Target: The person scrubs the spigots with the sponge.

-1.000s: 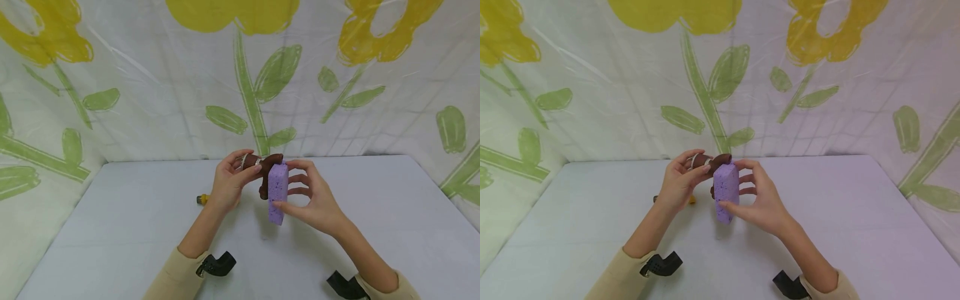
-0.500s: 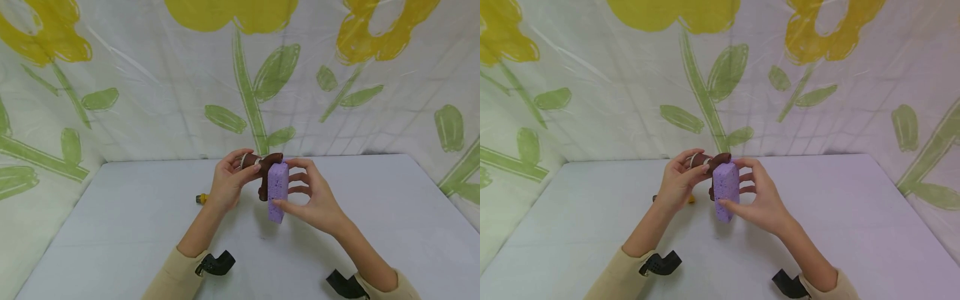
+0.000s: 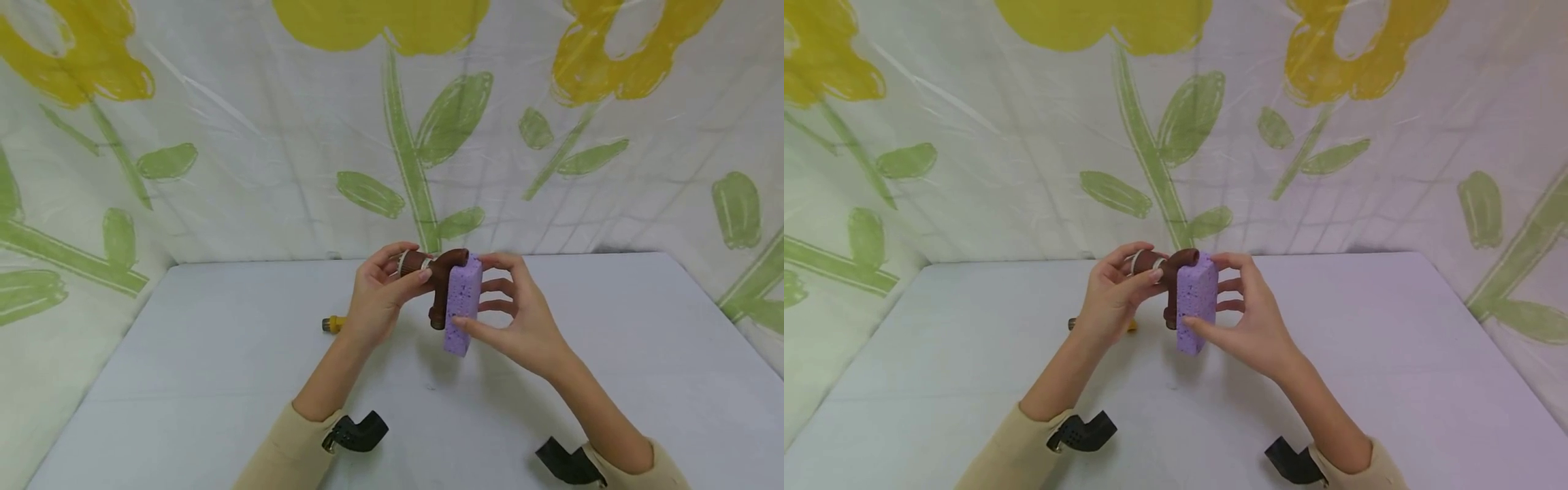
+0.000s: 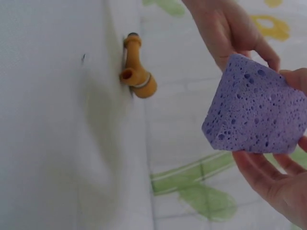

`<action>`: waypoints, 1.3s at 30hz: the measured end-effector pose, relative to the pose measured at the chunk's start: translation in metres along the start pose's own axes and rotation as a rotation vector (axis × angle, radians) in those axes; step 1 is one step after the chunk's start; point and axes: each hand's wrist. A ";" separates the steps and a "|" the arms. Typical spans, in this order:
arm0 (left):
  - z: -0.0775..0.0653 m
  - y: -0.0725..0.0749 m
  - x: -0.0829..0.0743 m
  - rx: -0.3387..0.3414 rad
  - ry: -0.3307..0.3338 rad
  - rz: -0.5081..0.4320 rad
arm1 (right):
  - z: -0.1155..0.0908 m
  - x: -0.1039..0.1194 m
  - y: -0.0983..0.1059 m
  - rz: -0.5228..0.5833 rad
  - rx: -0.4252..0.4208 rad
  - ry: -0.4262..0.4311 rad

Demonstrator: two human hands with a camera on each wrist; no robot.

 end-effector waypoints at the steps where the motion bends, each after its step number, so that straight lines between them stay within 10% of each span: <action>1: 0.000 0.000 0.000 -0.007 0.004 -0.003 | 0.000 0.000 -0.001 0.003 0.002 -0.003; 12: 0.002 -0.001 -0.008 -0.145 -0.051 -0.018 | -0.001 -0.001 -0.005 -0.048 0.200 -0.056; 23: 0.000 -0.003 0.001 -0.060 0.015 -0.010 | -0.001 0.003 0.000 0.071 0.057 -0.076; 39: -0.001 -0.003 -0.002 -0.108 0.011 -0.033 | -0.001 0.004 0.003 0.034 0.244 -0.127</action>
Point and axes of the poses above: each hand's wrist, its own z-axis towards the middle knuckle, its own y-axis out of the back of the hand, x = y × z, and after that the axes turned 2 degrees about -x, right-handed
